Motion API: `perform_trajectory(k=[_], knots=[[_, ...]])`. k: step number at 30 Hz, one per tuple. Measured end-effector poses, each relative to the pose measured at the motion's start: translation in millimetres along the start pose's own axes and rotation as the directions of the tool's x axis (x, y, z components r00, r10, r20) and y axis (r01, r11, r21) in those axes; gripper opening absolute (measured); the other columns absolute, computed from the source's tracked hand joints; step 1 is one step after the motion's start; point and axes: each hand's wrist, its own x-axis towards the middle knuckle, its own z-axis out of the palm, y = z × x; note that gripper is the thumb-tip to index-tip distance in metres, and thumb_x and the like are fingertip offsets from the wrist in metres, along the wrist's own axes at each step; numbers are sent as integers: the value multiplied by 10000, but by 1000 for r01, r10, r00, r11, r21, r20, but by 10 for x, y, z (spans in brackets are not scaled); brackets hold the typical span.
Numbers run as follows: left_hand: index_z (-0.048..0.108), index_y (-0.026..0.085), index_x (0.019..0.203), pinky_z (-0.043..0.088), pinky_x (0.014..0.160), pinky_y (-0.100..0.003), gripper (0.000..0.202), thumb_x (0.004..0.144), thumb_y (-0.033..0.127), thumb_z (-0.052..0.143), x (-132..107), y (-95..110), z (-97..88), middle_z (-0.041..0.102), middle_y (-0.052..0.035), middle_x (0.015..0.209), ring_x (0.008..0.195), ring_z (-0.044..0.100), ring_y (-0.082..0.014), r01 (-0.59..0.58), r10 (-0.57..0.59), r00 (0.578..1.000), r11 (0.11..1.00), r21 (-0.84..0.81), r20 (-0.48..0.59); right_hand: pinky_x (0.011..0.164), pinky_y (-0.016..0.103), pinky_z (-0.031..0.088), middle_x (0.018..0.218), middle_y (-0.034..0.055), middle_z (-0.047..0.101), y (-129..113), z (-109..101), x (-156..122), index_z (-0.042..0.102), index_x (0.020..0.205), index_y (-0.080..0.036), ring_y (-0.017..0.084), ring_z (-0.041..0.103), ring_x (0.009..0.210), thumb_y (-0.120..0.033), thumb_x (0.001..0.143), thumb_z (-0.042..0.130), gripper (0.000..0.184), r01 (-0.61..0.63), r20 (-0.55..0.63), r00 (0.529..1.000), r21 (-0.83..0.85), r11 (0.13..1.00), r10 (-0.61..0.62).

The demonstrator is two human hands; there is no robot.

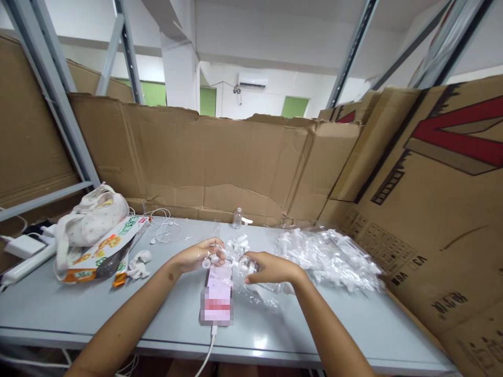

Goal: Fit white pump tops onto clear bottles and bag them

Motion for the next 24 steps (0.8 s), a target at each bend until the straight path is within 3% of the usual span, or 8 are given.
perform_trajectory(k=[7,13,18,24], knots=[[474,177,874,428,809,-343,269,742,315,664,1,32,-70,623,-53,847,845,620,-182,-6,6,1000,993,-118,3,661,269,454,809,-22,649,0,-27,7,655,937,-256,177,566,731,-374,630,715,335,39,22,999,110,993,-42],[460,183,845,459,737,-310,209,773,298,618,-11,115,-11,585,-31,769,775,617,-168,-45,52,998,961,-272,19,715,279,451,883,-16,631,14,-23,37,634,989,-245,175,559,790,-370,682,685,335,78,106,990,123,989,-92],[480,182,845,457,808,-339,141,791,214,606,-44,169,3,536,2,715,716,578,-121,-79,70,997,926,-370,-39,747,281,447,948,-4,602,66,18,97,595,1047,-231,175,544,849,-387,722,653,365,93,161,979,182,979,-123],[502,183,882,440,882,-384,80,831,186,563,-91,196,-14,523,11,692,679,557,-96,-66,58,998,899,-433,-32,808,298,433,1021,25,574,120,57,190,562,1081,-194,188,528,937,-398,727,659,420,65,269,953,260,964,-137]])
